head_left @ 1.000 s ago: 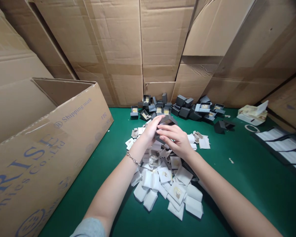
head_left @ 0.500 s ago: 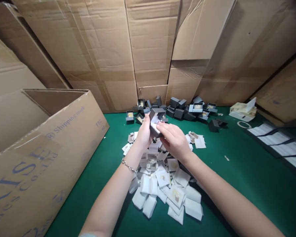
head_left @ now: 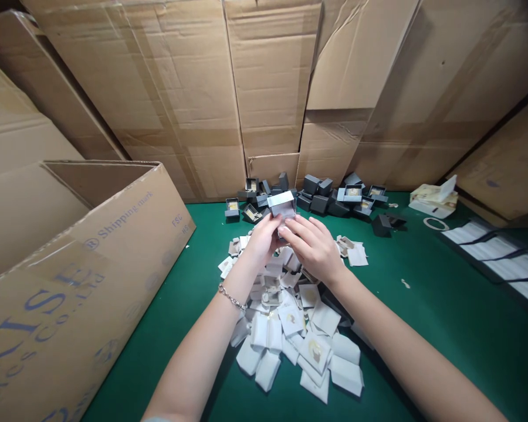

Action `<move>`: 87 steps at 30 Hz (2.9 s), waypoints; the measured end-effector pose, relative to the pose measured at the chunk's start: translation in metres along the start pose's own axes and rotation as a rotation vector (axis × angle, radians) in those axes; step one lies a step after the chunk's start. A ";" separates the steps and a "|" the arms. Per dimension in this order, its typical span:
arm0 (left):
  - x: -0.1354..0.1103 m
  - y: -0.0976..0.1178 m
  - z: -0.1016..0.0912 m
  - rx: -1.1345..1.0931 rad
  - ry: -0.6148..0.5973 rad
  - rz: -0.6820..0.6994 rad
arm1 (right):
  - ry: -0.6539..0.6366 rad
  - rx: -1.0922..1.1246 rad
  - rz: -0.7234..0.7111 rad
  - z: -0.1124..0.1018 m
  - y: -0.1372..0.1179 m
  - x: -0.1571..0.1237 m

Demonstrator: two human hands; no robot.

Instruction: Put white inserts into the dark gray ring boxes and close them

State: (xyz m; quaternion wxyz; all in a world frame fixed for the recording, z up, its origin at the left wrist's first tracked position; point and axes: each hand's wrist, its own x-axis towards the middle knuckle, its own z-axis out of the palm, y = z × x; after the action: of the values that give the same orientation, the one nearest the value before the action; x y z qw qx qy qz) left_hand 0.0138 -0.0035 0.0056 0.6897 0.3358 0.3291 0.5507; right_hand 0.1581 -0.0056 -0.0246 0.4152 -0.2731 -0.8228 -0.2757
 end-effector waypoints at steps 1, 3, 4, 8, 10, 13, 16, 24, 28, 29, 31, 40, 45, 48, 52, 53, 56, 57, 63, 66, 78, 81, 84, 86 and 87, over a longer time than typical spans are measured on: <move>0.000 0.000 0.000 0.002 -0.004 0.003 | 0.000 0.005 0.009 0.000 0.000 -0.001; -0.001 0.000 0.002 0.012 -0.004 0.015 | -0.011 0.029 0.020 0.000 0.001 -0.002; -0.002 0.000 0.003 0.017 0.000 0.019 | -0.023 0.044 0.023 0.001 0.001 -0.003; -0.003 0.000 0.006 0.050 0.029 0.014 | -0.055 0.075 0.014 0.000 0.004 -0.003; -0.002 0.000 0.007 0.075 0.047 0.003 | -0.068 0.071 0.004 0.000 0.005 -0.003; -0.002 -0.001 0.006 0.107 0.065 -0.017 | -0.090 0.058 -0.009 0.000 0.005 -0.003; -0.001 -0.001 0.006 0.135 0.086 -0.040 | -0.098 0.034 -0.025 0.000 0.005 -0.003; -0.001 -0.004 0.005 0.176 0.120 -0.055 | -0.085 -0.006 -0.078 -0.003 0.007 -0.003; -0.004 -0.002 0.008 0.155 0.123 -0.053 | -0.115 -0.010 -0.063 -0.006 0.005 0.000; -0.005 -0.001 0.009 0.144 0.123 -0.051 | -0.122 -0.005 -0.057 -0.007 0.003 0.001; -0.006 0.001 0.010 0.123 0.114 -0.056 | -0.119 -0.009 -0.050 -0.008 0.001 0.004; -0.004 0.005 0.004 0.185 0.037 -0.108 | 0.005 -0.112 0.003 -0.008 -0.007 0.008; -0.007 0.006 0.007 0.207 0.046 -0.097 | -0.029 -0.131 -0.004 -0.009 -0.006 0.008; -0.010 0.006 0.011 0.226 0.051 -0.078 | -0.068 -0.120 0.002 -0.010 -0.006 0.007; -0.010 0.003 0.011 0.222 0.076 -0.060 | -0.180 -0.084 0.047 -0.014 -0.007 0.007; -0.008 0.002 0.010 0.211 0.087 -0.055 | -0.207 -0.066 0.071 -0.015 -0.008 0.009; -0.001 0.002 0.004 0.159 0.141 -0.015 | -0.274 0.020 0.134 -0.019 -0.015 0.015; 0.002 0.002 0.001 0.131 0.159 0.007 | -0.304 0.055 0.139 -0.020 -0.018 0.018; 0.013 0.016 -0.022 0.023 0.256 0.090 | -0.752 0.339 0.132 -0.024 -0.046 0.024; 0.013 0.023 -0.029 0.006 0.250 0.106 | -0.905 0.435 0.180 -0.021 -0.061 0.018; 0.011 0.027 -0.028 0.018 0.248 0.088 | -0.934 0.198 0.190 -0.006 -0.057 -0.002; 0.012 0.027 -0.029 0.037 0.238 0.080 | -0.897 0.105 0.189 -0.008 -0.049 0.000; 0.011 0.027 -0.029 0.050 0.220 0.069 | -0.860 0.076 0.183 -0.011 -0.043 0.003; 0.010 0.027 -0.028 0.043 0.205 0.042 | -0.884 0.113 0.192 -0.013 -0.041 0.007; 0.010 0.027 -0.028 0.035 0.195 0.025 | -0.919 0.161 0.202 -0.016 -0.041 0.009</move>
State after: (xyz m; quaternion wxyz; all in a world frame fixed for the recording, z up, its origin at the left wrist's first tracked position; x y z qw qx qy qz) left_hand -0.0216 0.0133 0.0115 0.6415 0.2967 0.4000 0.5834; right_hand 0.1339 -0.0431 -0.0184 0.0527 -0.4122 -0.9093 -0.0199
